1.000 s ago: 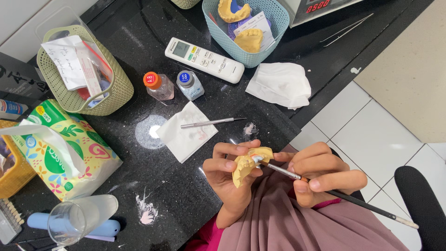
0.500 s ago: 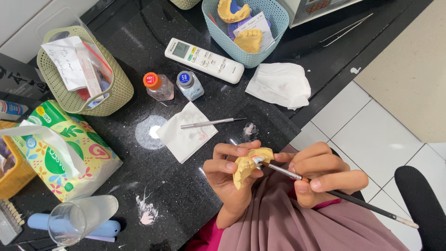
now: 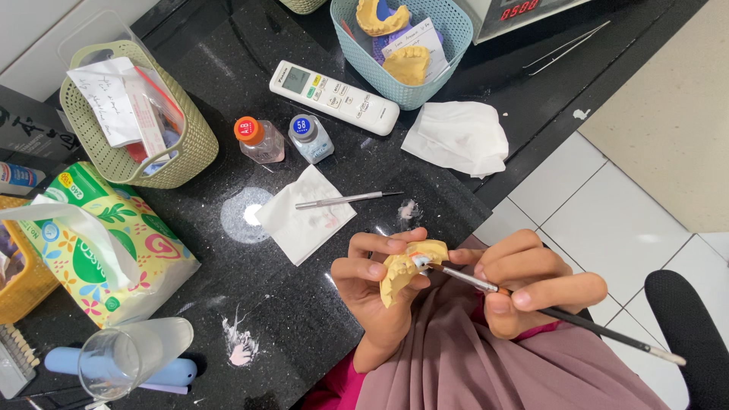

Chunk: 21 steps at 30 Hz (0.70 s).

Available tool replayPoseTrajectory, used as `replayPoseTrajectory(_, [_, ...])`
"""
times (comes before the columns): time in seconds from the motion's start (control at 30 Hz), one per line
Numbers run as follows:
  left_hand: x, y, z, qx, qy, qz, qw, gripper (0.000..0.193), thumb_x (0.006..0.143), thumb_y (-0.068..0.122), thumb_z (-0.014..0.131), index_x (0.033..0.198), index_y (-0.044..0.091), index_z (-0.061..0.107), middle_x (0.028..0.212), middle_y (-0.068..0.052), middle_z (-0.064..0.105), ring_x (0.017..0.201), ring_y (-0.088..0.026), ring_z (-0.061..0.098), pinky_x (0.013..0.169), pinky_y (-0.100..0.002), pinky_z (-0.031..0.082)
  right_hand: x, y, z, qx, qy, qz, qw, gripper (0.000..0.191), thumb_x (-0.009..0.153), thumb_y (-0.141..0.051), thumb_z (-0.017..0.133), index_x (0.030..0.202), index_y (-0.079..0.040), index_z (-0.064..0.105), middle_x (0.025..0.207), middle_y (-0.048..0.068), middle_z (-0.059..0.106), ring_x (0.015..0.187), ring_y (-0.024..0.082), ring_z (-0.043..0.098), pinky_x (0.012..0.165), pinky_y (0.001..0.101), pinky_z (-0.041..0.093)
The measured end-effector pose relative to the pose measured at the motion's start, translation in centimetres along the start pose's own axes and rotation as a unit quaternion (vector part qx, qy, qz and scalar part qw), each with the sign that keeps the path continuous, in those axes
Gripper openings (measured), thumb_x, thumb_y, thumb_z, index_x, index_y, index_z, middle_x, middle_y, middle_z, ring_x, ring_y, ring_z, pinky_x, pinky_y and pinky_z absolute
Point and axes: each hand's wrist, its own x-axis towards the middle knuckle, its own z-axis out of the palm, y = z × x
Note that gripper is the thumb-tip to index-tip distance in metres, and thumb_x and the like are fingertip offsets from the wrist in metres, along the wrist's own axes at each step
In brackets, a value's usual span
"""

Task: The person holds a yellow dental cast with a prosthetic tooth and uses a fine brush to apply and shape white ceramic material on the tooth. They dip the brush in a glass of water, add powder from a tissue, and press a blue silicone index against the cast to check the build-up before continuing to apply material.

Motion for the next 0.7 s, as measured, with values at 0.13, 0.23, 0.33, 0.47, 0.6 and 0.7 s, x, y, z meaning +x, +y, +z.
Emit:
replayPoseTrajectory(0.13, [-0.13,0.10,-0.15,-0.018,0.009,-0.032,0.999,0.042,0.096,0.001,0.079,0.121,0.013,0.048,0.125,-0.013,0.057,0.123,-0.036,0.069,0.107,-0.046,0.064,-0.16,0.49,0.31,0.056,0.059,0.001,0.997,0.030,0.094,-0.007,0.068,0.108,-0.013,0.042,0.080,0.008,0.062,0.063,0.014,0.059,0.060,0.0277,0.066])
replayPoseTrajectory(0.23, [-0.07,0.09,-0.23,-0.014,0.004,-0.038,0.999,0.041,0.098,0.006,0.079,0.124,0.013,0.048,0.127,-0.014,0.059,0.122,-0.036,0.070,0.105,-0.045,0.064,-0.12,0.88,0.23,0.045,0.061,-0.014,0.997,0.030,0.091,-0.007,0.068,0.105,-0.013,0.042,0.075,0.008,0.061,0.061,0.015,0.057,0.057,0.0249,0.063])
replayPoseTrajectory(0.33, [-0.02,0.12,-0.23,-0.009,0.005,-0.039,0.999,0.039,0.100,0.010,0.078,0.125,0.013,0.048,0.127,-0.014,0.059,0.122,-0.036,0.070,0.103,-0.044,0.064,-0.16,0.77,0.21,0.042,0.061,-0.014,0.997,0.030,0.091,-0.005,0.068,0.105,-0.013,0.042,0.075,0.007,0.060,0.061,0.015,0.055,0.055,0.0246,0.063])
replayPoseTrajectory(0.47, [0.13,0.18,-0.15,-0.001,0.005,-0.035,0.999,0.038,0.101,0.014,0.077,0.126,0.013,0.047,0.127,-0.014,0.060,0.122,-0.036,0.069,0.106,-0.046,0.064,-0.12,0.22,0.42,0.026,0.050,0.007,0.998,0.032,0.092,-0.004,0.067,0.107,-0.014,0.041,0.078,0.007,0.060,0.059,0.014,0.056,0.056,0.0249,0.062])
replayPoseTrajectory(0.6, [0.16,0.32,-0.18,-0.023,0.009,-0.061,0.998,0.043,0.100,0.021,0.078,0.130,0.011,0.048,0.127,-0.016,0.062,0.116,-0.036,0.073,0.098,-0.045,0.067,-0.01,0.36,0.94,0.073,0.098,0.000,0.992,0.030,0.092,-0.004,0.067,0.106,-0.014,0.043,0.077,0.006,0.059,0.061,0.012,0.053,0.052,0.0231,0.059])
replayPoseTrajectory(0.7, [-0.01,0.55,-0.26,-0.072,0.037,-0.146,0.986,0.056,0.098,0.028,0.081,0.137,0.005,0.048,0.129,-0.020,0.062,0.111,-0.034,0.073,0.096,-0.044,0.066,-0.13,0.10,0.85,0.129,0.107,0.053,0.984,0.027,0.100,-0.009,0.067,0.111,-0.014,0.043,0.083,0.007,0.058,0.062,0.011,0.052,0.054,0.0248,0.065])
